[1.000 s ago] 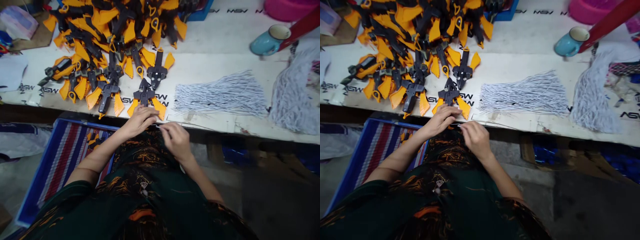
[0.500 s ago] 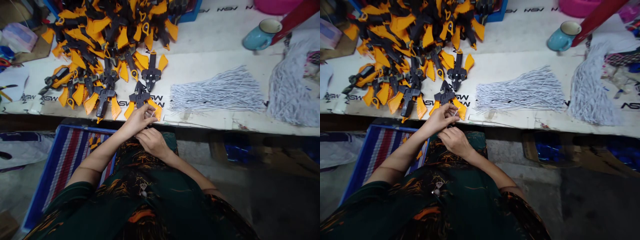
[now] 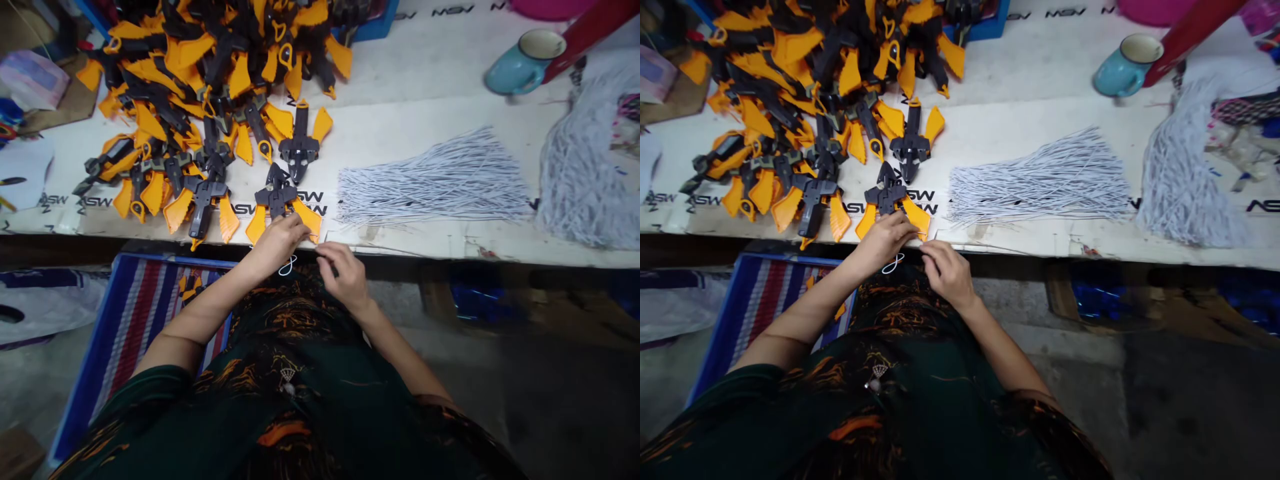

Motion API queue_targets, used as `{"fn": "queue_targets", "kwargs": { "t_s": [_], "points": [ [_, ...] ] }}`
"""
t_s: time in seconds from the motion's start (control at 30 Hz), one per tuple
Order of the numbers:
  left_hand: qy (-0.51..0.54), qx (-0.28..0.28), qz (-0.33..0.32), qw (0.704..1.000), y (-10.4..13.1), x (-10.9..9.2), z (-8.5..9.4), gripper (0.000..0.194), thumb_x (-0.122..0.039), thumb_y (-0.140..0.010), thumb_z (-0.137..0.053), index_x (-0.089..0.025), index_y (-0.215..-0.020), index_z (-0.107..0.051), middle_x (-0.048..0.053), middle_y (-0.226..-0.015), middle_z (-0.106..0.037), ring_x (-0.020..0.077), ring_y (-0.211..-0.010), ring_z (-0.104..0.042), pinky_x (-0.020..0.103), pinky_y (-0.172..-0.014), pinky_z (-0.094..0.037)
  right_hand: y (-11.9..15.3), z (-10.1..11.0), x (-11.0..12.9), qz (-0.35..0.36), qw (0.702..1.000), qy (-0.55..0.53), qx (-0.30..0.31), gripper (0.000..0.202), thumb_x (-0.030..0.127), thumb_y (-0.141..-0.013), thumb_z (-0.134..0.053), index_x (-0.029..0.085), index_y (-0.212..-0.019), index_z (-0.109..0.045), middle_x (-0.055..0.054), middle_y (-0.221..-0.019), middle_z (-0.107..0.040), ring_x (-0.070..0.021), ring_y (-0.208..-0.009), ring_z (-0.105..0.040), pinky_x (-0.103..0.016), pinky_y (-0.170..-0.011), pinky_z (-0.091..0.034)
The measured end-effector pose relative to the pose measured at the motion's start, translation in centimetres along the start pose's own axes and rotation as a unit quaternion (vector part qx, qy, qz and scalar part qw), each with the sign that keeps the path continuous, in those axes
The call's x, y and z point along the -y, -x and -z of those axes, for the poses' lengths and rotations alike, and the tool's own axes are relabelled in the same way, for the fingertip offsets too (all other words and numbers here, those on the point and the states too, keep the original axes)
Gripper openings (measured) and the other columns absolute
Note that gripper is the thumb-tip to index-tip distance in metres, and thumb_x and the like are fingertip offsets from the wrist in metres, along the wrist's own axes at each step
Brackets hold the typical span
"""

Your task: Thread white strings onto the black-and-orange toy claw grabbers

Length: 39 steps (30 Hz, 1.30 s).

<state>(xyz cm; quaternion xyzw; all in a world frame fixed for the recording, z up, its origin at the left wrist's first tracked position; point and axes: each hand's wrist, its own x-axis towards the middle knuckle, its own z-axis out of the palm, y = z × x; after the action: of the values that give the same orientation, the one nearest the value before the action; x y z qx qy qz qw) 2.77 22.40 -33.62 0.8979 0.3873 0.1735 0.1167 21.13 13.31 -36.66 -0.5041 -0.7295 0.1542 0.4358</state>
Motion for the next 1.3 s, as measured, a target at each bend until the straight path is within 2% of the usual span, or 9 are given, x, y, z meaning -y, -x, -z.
{"fn": "queue_targets", "kwargs": {
  "t_s": [0.13,0.37,0.5,0.63,0.77,0.87,1.03,1.2,1.3],
  "points": [
    [0.014,0.022,-0.01,1.0,-0.2,-0.3,0.2,0.022,-0.028,-0.1,-0.054,-0.016,-0.1,-0.072,0.009,-0.094,-0.064,0.0185,-0.08,-0.057,0.033,-0.077,-0.046,-1.4,0.5,-1.1,-0.074,0.997,-0.002,-0.023,0.022,0.023,-0.099,-0.048,0.021,-0.111,-0.067,-0.011,-0.11,-0.069,-0.0215,-0.104,-0.067,-0.036,-0.085,-0.058],
    [-0.013,0.008,-0.007,1.0,-0.3,-0.7,0.4,0.022,-0.027,-0.1,-0.054,-0.017,-0.097,-0.072,0.009,-0.097,-0.066,0.0189,-0.078,-0.057,0.034,-0.076,-0.045,-2.4,0.1,-1.1,-0.111,0.992,0.064,0.016,0.023,0.023,-0.099,-0.047,0.021,-0.11,-0.066,-0.01,-0.11,-0.069,-0.0226,-0.101,-0.068,-0.035,-0.082,-0.056],
    [-0.003,0.001,-0.013,1.0,-0.8,-1.0,0.1,0.026,-0.033,-0.1,-0.052,-0.018,-0.097,-0.073,0.008,-0.092,-0.067,0.0199,-0.081,-0.06,0.035,-0.079,-0.045,-2.6,0.1,-0.9,-0.114,0.989,0.085,0.034,0.028,0.022,-0.098,-0.045,0.022,-0.118,-0.065,-0.01,-0.115,-0.068,-0.0238,-0.1,-0.068,-0.035,-0.079,-0.056],
    [-0.028,-0.017,-0.003,0.999,-1.3,-0.8,-0.3,0.028,-0.039,-0.099,-0.054,-0.02,-0.092,-0.074,0.005,-0.081,-0.068,0.0193,-0.078,-0.061,0.036,-0.08,-0.041,-3.0,0.1,-0.9,-0.119,0.987,0.102,0.044,0.027,0.025,-0.098,-0.048,0.022,-0.118,-0.064,-0.009,-0.116,-0.068,-0.0214,-0.091,-0.069,-0.031,-0.071,-0.055],
    [-0.034,0.005,-0.006,0.999,-1.8,-0.7,0.0,0.032,-0.039,-0.1,-0.052,-0.02,-0.087,-0.074,0.005,-0.081,-0.068,0.0193,-0.077,-0.062,0.038,-0.08,-0.038,-3.2,0.1,-0.9,-0.123,0.985,0.108,0.046,0.022,0.026,-0.099,-0.048,0.021,-0.109,-0.067,-0.009,-0.114,-0.069,-0.0191,-0.084,-0.069,-0.029,-0.068,-0.053],
    [-0.03,0.025,-0.008,0.999,-2.2,-0.8,0.4,0.031,-0.039,-0.1,-0.053,-0.02,-0.087,-0.074,0.005,-0.08,-0.069,0.0199,-0.077,-0.062,0.039,-0.082,-0.037,-3.2,0.1,-0.9,-0.122,0.986,0.108,0.044,0.021,0.025,-0.099,-0.049,0.021,-0.108,-0.067,-0.009,-0.114,-0.069,-0.0201,-0.088,-0.07,-0.03,-0.069,-0.053],
    [-0.028,0.046,-0.032,0.998,-3.1,-0.9,0.8,0.028,-0.035,-0.099,-0.054,-0.02,-0.087,-0.074,0.006,-0.083,-0.071,0.021,-0.083,-0.063,0.039,-0.084,-0.036,-3.2,0.1,-1.0,-0.113,0.987,0.107,0.04,0.02,0.025,-0.099,-0.049,0.022,-0.108,-0.067,-0.008,-0.113,-0.07,-0.0219,-0.097,-0.069,-0.031,-0.071,-0.054],
    [-0.028,0.074,-0.03,0.996,-3.4,-0.8,1.2,0.024,-0.033,-0.097,-0.059,-0.02,-0.083,-0.073,0.006,-0.085,-0.071,0.0246,-0.091,-0.062,0.041,-0.086,-0.037,-3.4,0.2,-1.0,-0.106,0.987,0.114,0.047,0.021,0.028,-0.101,-0.045,0.022,-0.1,-0.066,-0.009,-0.111,-0.07,-0.0204,-0.089,-0.068,-0.03,-0.067,-0.052],
    [-0.016,0.07,-0.011,0.997,-3.5,-0.8,1.4,0.02,-0.036,-0.095,-0.062,-0.02,-0.093,-0.074,0.007,-0.1,-0.073,0.027,-0.101,-0.061,0.042,-0.09,-0.037,-3.5,0.2,-0.6,-0.121,0.985,0.111,0.052,0.019,0.028,-0.1,-0.045,0.022,-0.098,-0.063,-0.009,-0.111,-0.069,-0.0205,-0.088,-0.067,-0.03,-0.067,-0.051]
  ]
}}
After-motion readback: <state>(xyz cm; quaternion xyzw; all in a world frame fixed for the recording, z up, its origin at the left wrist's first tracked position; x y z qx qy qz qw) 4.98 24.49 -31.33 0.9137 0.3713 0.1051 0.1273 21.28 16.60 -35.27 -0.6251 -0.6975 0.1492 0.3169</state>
